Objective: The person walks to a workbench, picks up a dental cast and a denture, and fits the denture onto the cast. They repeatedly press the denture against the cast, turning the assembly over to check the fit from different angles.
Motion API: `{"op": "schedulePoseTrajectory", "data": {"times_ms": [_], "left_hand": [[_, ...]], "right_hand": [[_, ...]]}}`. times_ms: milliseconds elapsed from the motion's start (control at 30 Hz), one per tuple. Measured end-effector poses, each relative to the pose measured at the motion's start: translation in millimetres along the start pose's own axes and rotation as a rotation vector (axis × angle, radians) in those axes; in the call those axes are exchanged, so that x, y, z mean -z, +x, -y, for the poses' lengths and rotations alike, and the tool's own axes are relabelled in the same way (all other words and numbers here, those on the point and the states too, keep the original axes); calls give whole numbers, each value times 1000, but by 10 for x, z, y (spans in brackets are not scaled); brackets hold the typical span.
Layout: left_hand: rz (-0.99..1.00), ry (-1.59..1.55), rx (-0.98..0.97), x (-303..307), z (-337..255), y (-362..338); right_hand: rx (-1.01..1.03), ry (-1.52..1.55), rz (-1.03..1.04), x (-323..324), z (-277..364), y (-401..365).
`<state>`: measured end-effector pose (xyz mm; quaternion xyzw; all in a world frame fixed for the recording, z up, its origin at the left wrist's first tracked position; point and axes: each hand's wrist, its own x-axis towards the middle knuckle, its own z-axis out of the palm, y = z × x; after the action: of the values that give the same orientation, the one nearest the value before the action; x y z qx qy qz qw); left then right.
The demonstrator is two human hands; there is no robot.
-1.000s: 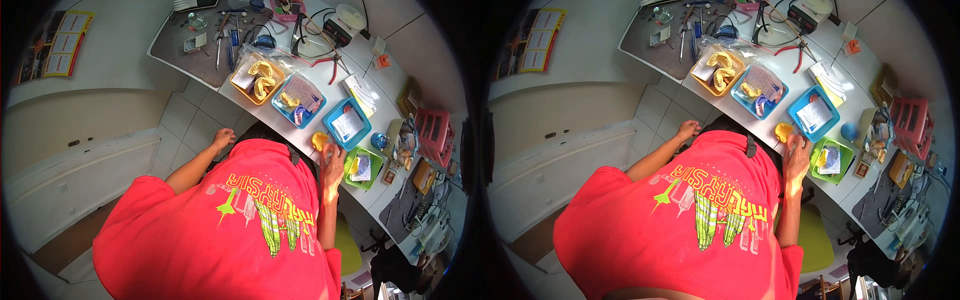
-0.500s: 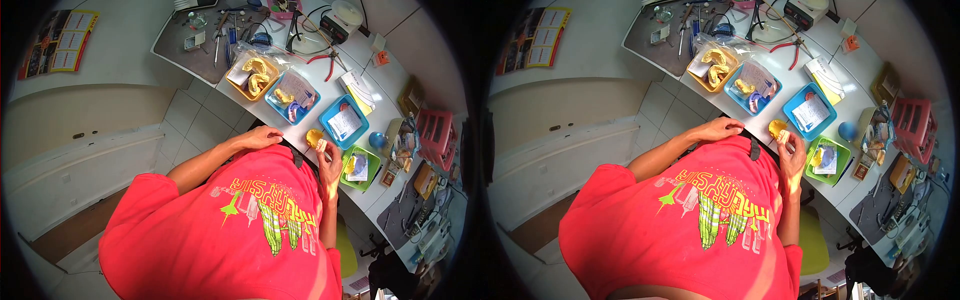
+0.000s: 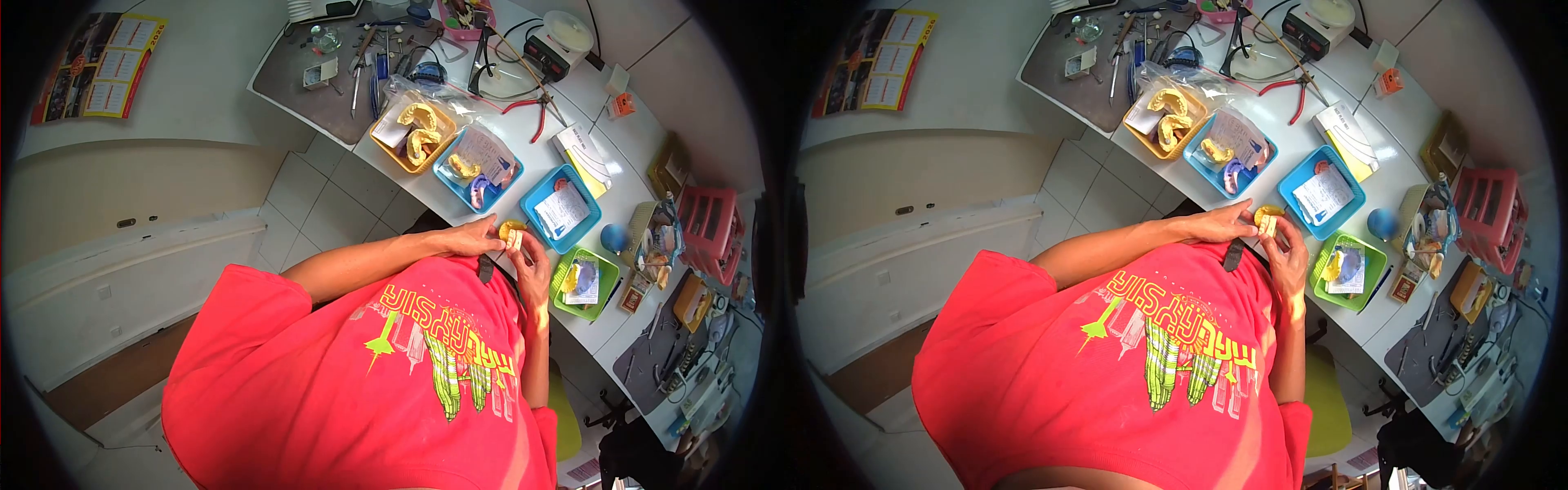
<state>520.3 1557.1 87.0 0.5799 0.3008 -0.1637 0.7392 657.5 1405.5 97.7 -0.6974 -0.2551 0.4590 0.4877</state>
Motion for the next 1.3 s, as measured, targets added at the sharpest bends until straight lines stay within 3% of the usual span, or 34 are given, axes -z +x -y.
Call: {"op": "schedulePoseTrajectory", "data": {"times_ms": [67, 133, 400, 433, 567, 700, 867, 1300], "left_hand": [[-25, -28, 9, -15, 10, 56], [-34, 44, 47, -22, -5, 105], [-95, 281, 41, -86, -185, 37], [-114, 169, -28, -100, -92, 78], [-115, 19, -5, -45, -203, -4], [-136, 115, -49, 22, -290, -39], [-157, -288, -214, 48, -377, -30], [26, -671, -107, 68, -590, -75]], "right_hand": [[11, 14, -1, 16, 25, -18], [-104, 145, 42, 31, 49, -34], [-83, 340, 13, 196, 233, -170], [-83, 375, -4, 205, 300, -198], [-49, 351, 22, 262, 362, -241], [-23, 384, 32, 263, 501, -176], [-37, 451, -5, 311, 625, -80], [-119, 573, 7, 371, 665, 20]]}}
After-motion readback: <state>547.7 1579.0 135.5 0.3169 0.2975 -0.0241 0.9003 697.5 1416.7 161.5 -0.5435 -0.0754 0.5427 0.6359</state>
